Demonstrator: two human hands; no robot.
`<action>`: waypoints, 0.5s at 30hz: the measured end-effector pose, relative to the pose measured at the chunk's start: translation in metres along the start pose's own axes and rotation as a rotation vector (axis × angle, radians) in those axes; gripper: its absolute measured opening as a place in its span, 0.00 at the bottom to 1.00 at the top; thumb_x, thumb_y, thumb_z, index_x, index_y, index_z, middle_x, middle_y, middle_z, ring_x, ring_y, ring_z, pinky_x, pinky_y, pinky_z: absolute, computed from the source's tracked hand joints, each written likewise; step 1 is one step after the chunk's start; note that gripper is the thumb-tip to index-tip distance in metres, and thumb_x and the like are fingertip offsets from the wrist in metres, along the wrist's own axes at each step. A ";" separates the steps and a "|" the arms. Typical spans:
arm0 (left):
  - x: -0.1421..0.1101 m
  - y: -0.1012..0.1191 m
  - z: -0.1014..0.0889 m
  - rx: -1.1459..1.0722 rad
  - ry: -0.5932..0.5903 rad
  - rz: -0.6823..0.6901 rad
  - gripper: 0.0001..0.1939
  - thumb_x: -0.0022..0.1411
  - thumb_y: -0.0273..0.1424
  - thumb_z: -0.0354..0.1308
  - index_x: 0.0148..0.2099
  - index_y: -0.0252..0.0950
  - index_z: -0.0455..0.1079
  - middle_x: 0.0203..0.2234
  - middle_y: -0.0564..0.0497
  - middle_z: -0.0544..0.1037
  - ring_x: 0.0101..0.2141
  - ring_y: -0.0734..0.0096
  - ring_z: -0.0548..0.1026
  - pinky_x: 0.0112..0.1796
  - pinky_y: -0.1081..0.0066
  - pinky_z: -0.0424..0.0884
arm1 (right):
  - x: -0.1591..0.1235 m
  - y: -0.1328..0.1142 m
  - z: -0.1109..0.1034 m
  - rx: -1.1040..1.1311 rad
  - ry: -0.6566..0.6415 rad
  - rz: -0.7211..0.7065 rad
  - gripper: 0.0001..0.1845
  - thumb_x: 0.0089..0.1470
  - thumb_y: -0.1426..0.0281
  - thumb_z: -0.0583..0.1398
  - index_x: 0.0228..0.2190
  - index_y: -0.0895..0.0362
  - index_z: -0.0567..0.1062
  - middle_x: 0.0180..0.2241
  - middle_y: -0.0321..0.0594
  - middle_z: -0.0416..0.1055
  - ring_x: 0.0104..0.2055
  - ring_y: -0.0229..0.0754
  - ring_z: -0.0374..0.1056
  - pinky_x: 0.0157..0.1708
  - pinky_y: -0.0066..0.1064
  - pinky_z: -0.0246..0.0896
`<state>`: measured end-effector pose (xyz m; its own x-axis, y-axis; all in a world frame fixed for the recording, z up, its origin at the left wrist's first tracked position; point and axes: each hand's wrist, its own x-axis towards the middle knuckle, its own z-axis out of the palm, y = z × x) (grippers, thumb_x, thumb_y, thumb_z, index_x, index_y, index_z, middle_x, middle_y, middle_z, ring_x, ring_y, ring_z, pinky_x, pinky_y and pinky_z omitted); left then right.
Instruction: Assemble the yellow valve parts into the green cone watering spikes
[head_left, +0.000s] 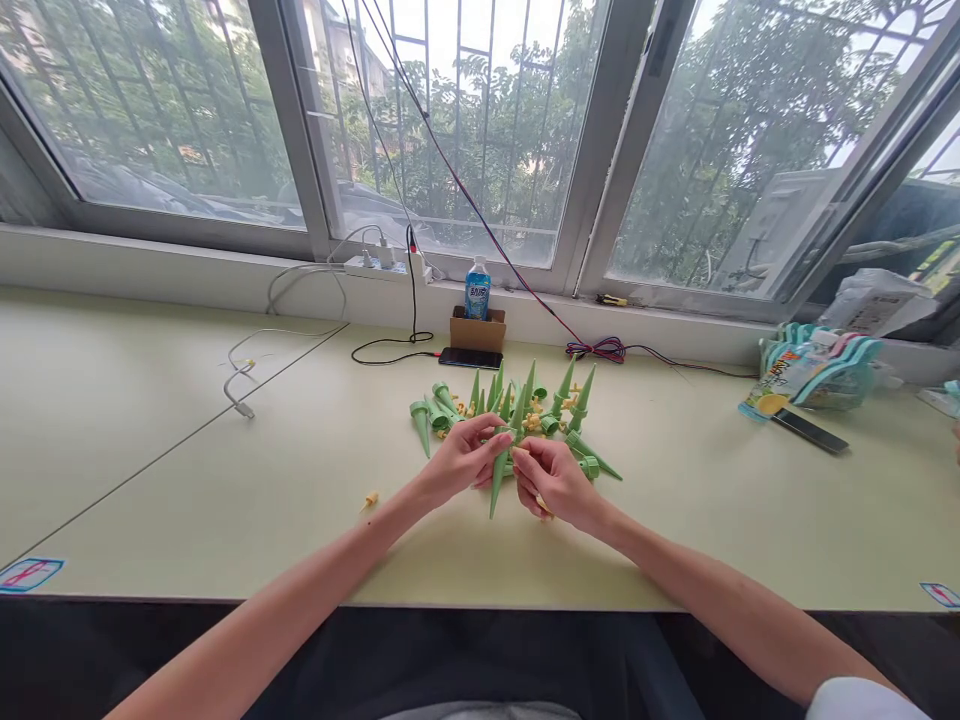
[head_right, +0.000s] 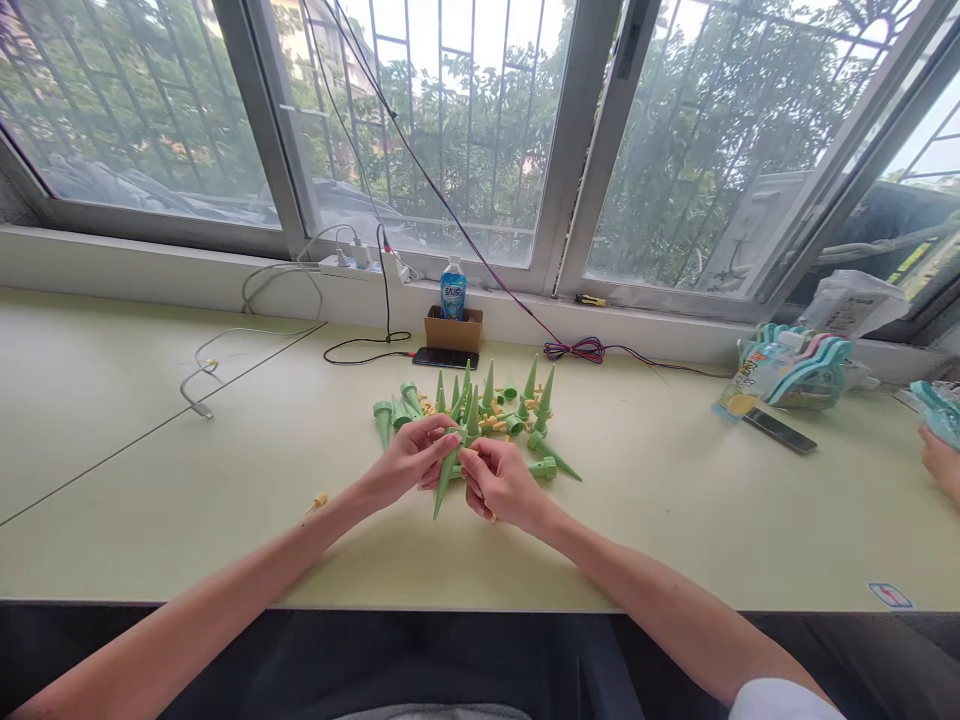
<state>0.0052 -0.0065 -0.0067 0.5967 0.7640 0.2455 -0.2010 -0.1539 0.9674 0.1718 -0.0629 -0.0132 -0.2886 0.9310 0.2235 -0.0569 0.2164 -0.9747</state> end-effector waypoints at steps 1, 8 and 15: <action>0.000 0.001 0.000 0.002 -0.001 0.001 0.17 0.59 0.43 0.65 0.35 0.35 0.65 0.17 0.62 0.62 0.12 0.86 0.57 0.14 0.81 0.60 | 0.000 0.000 0.000 -0.007 0.000 -0.001 0.24 0.61 0.52 0.58 0.24 0.54 0.59 0.14 0.23 0.52 0.10 0.30 0.55 0.08 0.22 0.45; 0.000 0.003 0.002 -0.011 -0.001 0.011 0.18 0.58 0.43 0.65 0.34 0.35 0.65 0.15 0.62 0.61 0.12 0.86 0.56 0.14 0.81 0.59 | 0.001 0.004 -0.002 -0.026 0.009 -0.024 0.24 0.61 0.52 0.58 0.24 0.54 0.58 0.15 0.23 0.52 0.10 0.30 0.56 0.09 0.22 0.45; 0.001 0.004 0.005 0.014 0.019 0.007 0.19 0.59 0.45 0.64 0.35 0.36 0.64 0.15 0.62 0.61 0.12 0.85 0.56 0.13 0.80 0.59 | 0.002 0.005 -0.002 -0.012 0.027 -0.032 0.23 0.61 0.53 0.59 0.25 0.55 0.60 0.16 0.23 0.53 0.11 0.29 0.56 0.10 0.22 0.45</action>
<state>0.0083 -0.0096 -0.0024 0.5800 0.7749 0.2512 -0.1940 -0.1681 0.9665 0.1729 -0.0599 -0.0175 -0.2610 0.9310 0.2554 -0.0545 0.2499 -0.9667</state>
